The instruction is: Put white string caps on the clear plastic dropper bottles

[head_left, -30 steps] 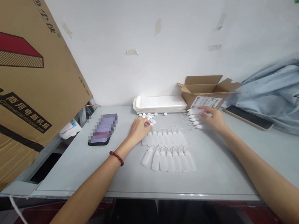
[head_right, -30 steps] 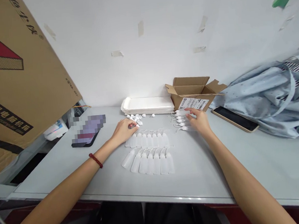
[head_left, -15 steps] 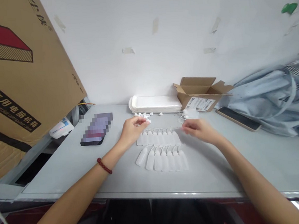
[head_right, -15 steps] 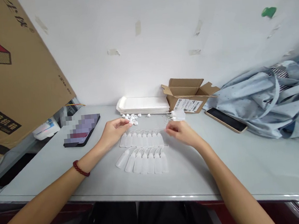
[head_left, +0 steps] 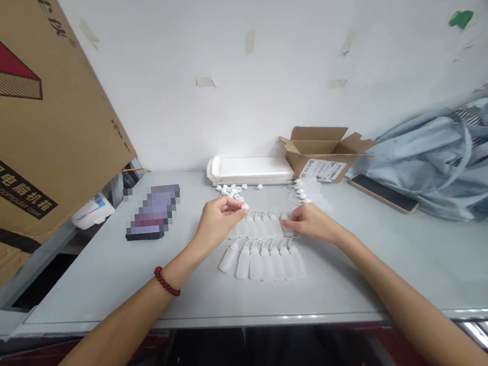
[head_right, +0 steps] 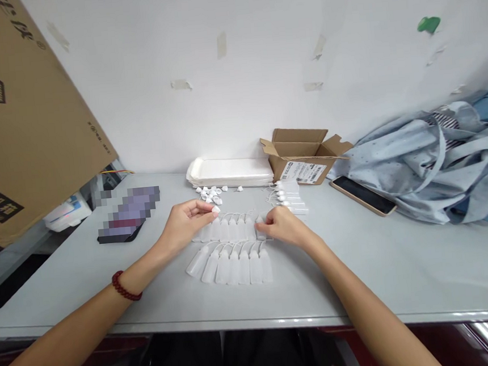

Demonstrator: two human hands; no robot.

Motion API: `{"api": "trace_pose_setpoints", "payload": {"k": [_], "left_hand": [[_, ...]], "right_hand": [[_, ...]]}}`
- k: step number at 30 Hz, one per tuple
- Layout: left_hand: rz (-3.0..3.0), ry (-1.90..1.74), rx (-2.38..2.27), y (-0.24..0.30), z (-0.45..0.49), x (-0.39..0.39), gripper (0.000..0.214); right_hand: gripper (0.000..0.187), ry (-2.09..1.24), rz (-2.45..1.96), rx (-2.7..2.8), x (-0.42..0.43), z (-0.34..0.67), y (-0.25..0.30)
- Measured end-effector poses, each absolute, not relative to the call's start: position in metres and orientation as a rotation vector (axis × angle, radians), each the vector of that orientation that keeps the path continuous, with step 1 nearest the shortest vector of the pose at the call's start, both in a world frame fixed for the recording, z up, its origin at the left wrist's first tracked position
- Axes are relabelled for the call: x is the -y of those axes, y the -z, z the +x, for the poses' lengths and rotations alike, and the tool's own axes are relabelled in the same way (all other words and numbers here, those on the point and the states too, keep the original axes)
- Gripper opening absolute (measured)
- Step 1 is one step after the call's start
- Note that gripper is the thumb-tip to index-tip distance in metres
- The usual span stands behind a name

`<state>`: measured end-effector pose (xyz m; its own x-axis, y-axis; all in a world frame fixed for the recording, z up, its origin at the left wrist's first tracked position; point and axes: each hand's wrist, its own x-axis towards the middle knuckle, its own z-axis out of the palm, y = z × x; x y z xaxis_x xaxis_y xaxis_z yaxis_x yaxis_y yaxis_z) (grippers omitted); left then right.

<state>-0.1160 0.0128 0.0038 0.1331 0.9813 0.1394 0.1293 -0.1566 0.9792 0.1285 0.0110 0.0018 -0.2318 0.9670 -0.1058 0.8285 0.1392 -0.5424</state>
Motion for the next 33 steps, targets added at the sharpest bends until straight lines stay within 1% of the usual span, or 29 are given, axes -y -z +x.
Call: {"api": "trace_pose_setpoints", "payload": {"k": [6, 9, 12, 15, 18, 25, 33], "left_hand": [[1.590, -1.105, -1.149, 0.001, -0.113, -0.012, 0.021], [1.606, -1.088, -1.141, 0.003, -0.112, -0.012, 0.022], [1.624, -1.069, -1.126, 0.004, -0.111, -0.011, 0.023], [1.627, -1.026, -1.095, 0.003, -0.109, -0.009, 0.023], [1.598, -0.994, -1.060, 0.000, -0.108, -0.007, 0.023], [1.518, -0.994, -0.946, -0.010, -0.106, -0.003, 0.024], [1.475, -0.954, -0.918, -0.010, -0.107, -0.003, 0.024]], "right_hand": [[0.029, -0.769, -1.789, 2.047, -0.010, 0.127, -0.002], [0.025, -0.777, -1.699, 1.928, -0.007, 0.123, -0.006], [0.020, -0.961, -1.502, 1.750, -0.002, 0.117, -0.010], [0.023, -1.207, -1.244, 1.666, 0.003, 0.109, -0.013], [0.023, -1.342, -1.065, 1.646, 0.009, 0.102, -0.014], [0.021, -1.594, -0.974, 1.604, 0.014, 0.098, -0.017], [0.022, -1.752, -0.919, 1.531, 0.009, 0.107, -0.009]]}}
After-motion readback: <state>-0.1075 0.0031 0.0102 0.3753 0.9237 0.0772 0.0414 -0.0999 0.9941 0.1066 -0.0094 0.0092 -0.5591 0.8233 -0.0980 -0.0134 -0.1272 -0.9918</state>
